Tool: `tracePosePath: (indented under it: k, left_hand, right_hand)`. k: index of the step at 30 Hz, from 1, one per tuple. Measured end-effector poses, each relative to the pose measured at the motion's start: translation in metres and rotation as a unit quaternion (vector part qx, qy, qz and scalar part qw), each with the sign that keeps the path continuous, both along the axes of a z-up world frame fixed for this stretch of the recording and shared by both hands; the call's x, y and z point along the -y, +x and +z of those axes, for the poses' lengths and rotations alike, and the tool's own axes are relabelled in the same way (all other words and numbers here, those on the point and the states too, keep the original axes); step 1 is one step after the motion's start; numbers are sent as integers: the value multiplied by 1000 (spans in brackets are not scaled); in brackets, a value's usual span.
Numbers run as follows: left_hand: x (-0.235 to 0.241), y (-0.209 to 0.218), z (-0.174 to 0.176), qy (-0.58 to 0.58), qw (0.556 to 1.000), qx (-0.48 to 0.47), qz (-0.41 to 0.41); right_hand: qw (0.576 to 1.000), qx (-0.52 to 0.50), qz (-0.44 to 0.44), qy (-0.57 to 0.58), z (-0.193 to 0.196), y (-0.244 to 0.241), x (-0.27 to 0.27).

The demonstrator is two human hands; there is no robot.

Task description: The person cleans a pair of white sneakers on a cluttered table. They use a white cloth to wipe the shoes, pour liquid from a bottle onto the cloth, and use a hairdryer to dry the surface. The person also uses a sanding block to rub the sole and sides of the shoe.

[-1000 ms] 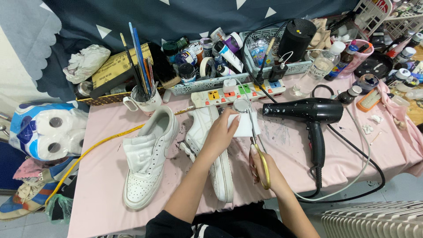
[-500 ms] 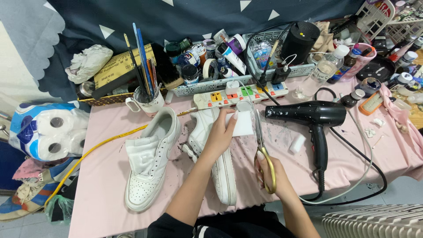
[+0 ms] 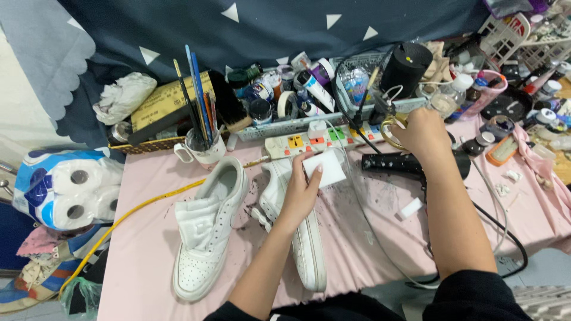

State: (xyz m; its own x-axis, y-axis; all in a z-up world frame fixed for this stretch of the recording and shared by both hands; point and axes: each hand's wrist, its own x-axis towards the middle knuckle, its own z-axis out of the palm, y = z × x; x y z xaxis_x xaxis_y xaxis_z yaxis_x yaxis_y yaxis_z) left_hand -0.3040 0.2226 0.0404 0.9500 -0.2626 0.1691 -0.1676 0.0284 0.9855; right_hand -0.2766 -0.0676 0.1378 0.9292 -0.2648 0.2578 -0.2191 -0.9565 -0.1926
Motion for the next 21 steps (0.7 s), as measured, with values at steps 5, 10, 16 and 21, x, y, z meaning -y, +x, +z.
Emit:
tracePosePath:
  k: [5,10,16,21]
  left_hand:
    - [2,1,4,-5,999,-33,-12]
    - [-1,0,12,-18,1000,-4,-13]
    - [-2,1,16,-36,997,-68,-21]
    - [-3,1,15,-30,997,-64,-18]
  right_hand:
    - [996,-90,-3,-5,56,22,-14]
    - [994,-104,-1,-29,84,81,-41]
    - [957,-95,-47,269,41,188,-53]
    - [940,-60,-114,317,-40,256,-29]
